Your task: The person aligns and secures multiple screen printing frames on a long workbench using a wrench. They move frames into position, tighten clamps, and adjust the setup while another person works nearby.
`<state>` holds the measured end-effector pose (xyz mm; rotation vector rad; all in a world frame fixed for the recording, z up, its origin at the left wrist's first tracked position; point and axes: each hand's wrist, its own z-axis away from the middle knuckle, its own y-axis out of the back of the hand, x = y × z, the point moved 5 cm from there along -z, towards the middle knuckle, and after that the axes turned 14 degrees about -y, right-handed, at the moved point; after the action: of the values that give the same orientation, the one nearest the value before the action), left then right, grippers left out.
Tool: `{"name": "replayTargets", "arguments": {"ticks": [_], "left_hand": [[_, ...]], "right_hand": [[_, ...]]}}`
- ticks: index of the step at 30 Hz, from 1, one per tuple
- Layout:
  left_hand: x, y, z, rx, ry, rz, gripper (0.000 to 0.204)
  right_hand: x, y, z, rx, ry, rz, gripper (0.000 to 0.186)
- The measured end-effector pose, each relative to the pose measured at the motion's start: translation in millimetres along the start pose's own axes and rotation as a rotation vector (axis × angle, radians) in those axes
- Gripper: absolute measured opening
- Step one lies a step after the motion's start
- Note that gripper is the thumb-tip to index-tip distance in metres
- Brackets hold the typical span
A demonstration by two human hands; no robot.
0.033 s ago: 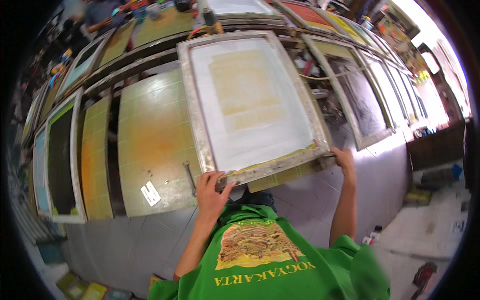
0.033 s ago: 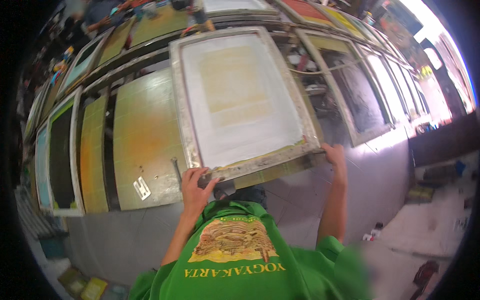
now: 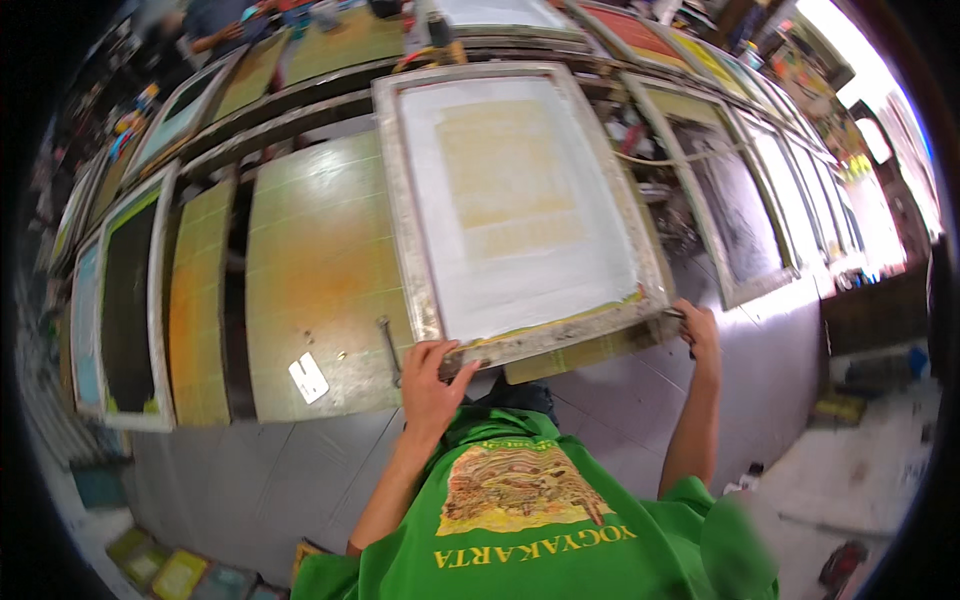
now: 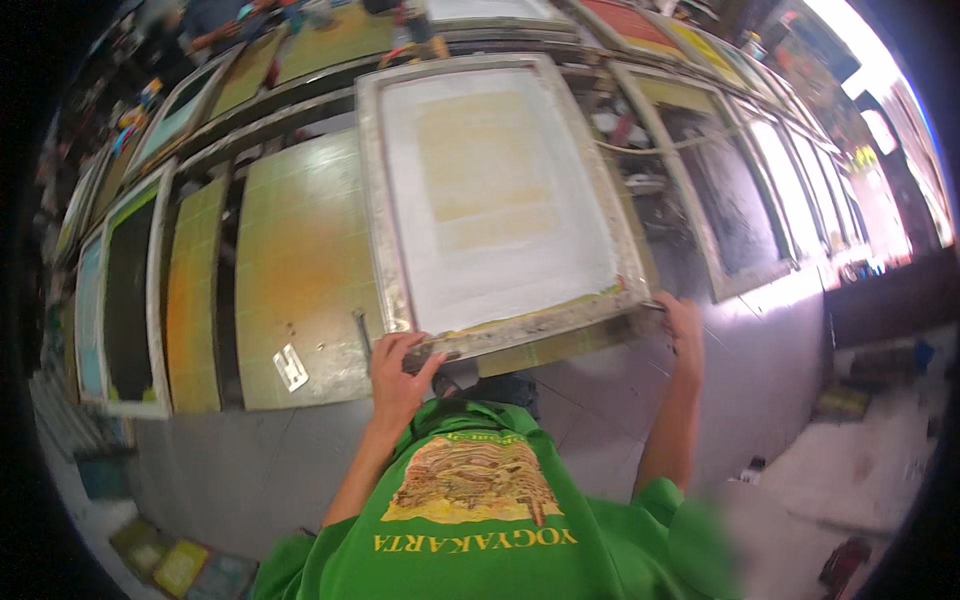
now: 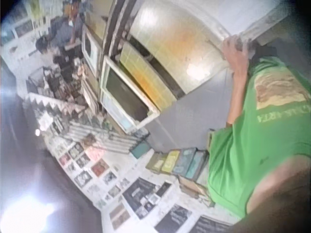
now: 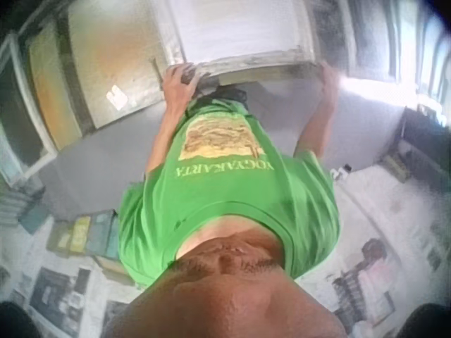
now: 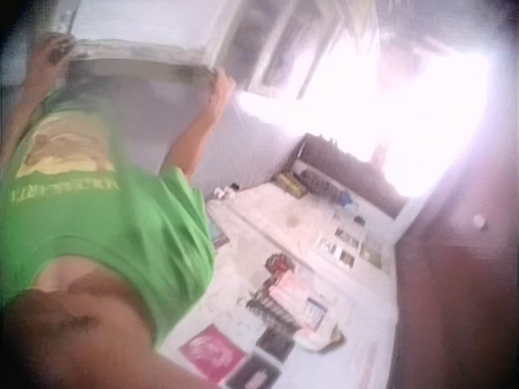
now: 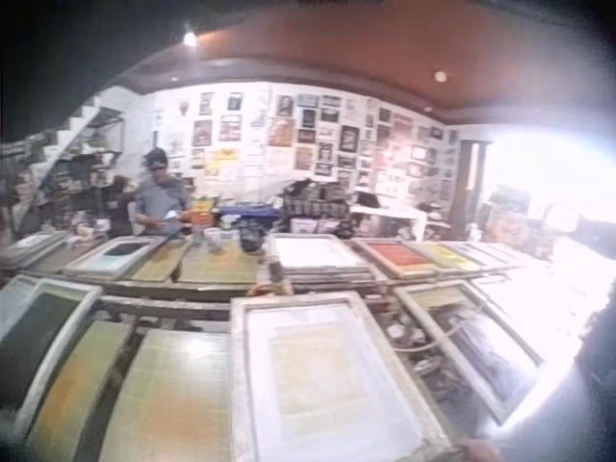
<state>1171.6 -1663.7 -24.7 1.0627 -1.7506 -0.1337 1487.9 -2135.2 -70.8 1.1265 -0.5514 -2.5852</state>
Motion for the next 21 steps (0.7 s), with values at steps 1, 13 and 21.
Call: {"name": "replayTargets", "arguments": {"ticks": [1,13,21], "left_hand": [[4,2,-3,0.020,-0.004,0.053,0.035],[23,-16,28,-0.258,0.794,0.964,0.042],[-7,15,50,-0.180,1.025,1.037,0.030]], "right_hand": [[4,2,13,-0.028,-0.001,-0.112,0.026],[-25,-254,255,-0.395,0.541,0.370,0.030],[-36,-298,306,-0.658,0.577,0.564,0.030]]}}
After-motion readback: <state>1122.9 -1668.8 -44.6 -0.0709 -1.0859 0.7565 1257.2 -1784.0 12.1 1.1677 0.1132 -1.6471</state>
